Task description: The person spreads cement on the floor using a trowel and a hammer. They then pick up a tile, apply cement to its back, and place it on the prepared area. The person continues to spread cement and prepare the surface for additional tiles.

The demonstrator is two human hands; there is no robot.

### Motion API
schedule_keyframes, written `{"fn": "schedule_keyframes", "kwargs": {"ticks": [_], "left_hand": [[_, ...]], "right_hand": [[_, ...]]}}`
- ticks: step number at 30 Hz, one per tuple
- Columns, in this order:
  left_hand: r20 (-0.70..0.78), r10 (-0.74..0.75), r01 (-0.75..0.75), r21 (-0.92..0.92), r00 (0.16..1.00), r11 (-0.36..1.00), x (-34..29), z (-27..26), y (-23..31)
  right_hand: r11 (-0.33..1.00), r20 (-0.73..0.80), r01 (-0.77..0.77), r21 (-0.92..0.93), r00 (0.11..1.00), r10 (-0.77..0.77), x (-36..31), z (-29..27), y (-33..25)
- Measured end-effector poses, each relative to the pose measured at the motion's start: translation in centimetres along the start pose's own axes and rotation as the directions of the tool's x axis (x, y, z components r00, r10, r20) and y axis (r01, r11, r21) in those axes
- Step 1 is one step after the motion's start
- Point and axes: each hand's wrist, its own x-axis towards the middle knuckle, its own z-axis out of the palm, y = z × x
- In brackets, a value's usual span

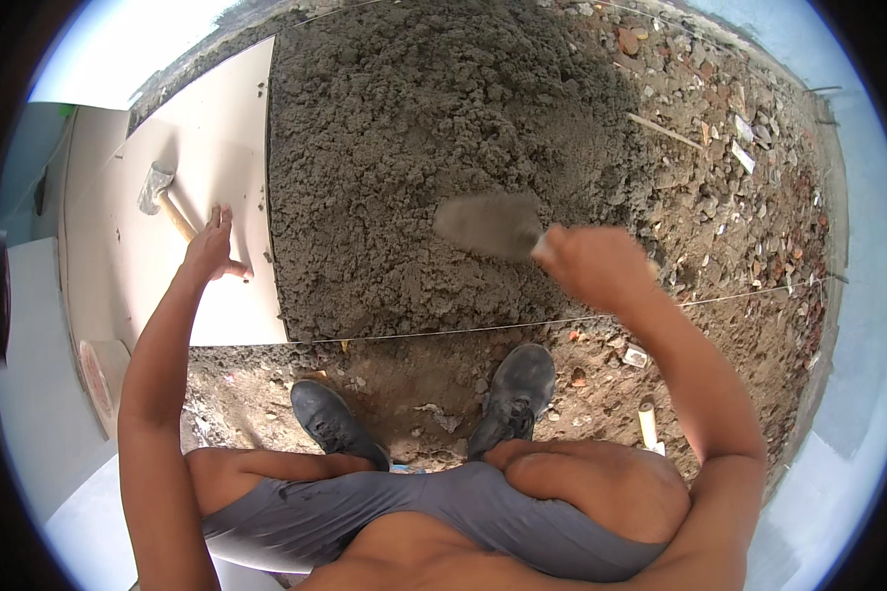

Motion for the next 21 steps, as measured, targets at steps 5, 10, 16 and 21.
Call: {"fn": "schedule_keyframes", "kwargs": {"ticks": [5, 10, 16, 21], "left_hand": [[-0.017, 0.032, -0.032, 0.023, 0.999, 0.999, 0.4, 0.2, -0.1], [-0.030, 0.025, -0.025, 0.017, 0.999, 1.000, 0.4, 1.0, -0.9], [-0.035, 0.036, -0.036, -0.003, 0.999, 0.999, 0.8, 0.9, -0.8], [-0.001, 0.012, -0.012, -0.026, 1.000, 1.000, 0.3, 0.7, -0.4]], "right_hand": [[0.990, -0.256, 0.003, 0.143, 0.966, 0.034, 0.8, -1.9, 1.7], [0.743, 0.449, -0.241, 0.624, 0.889, -0.088, 0.7, -3.1, -8.1], [0.943, 0.346, 0.302, 0.137, 0.878, -0.331, -0.3, -1.1, -9.6], [0.973, 0.028, 0.208, -0.105, 0.978, -0.206, -0.5, -2.0, -6.7]]}}
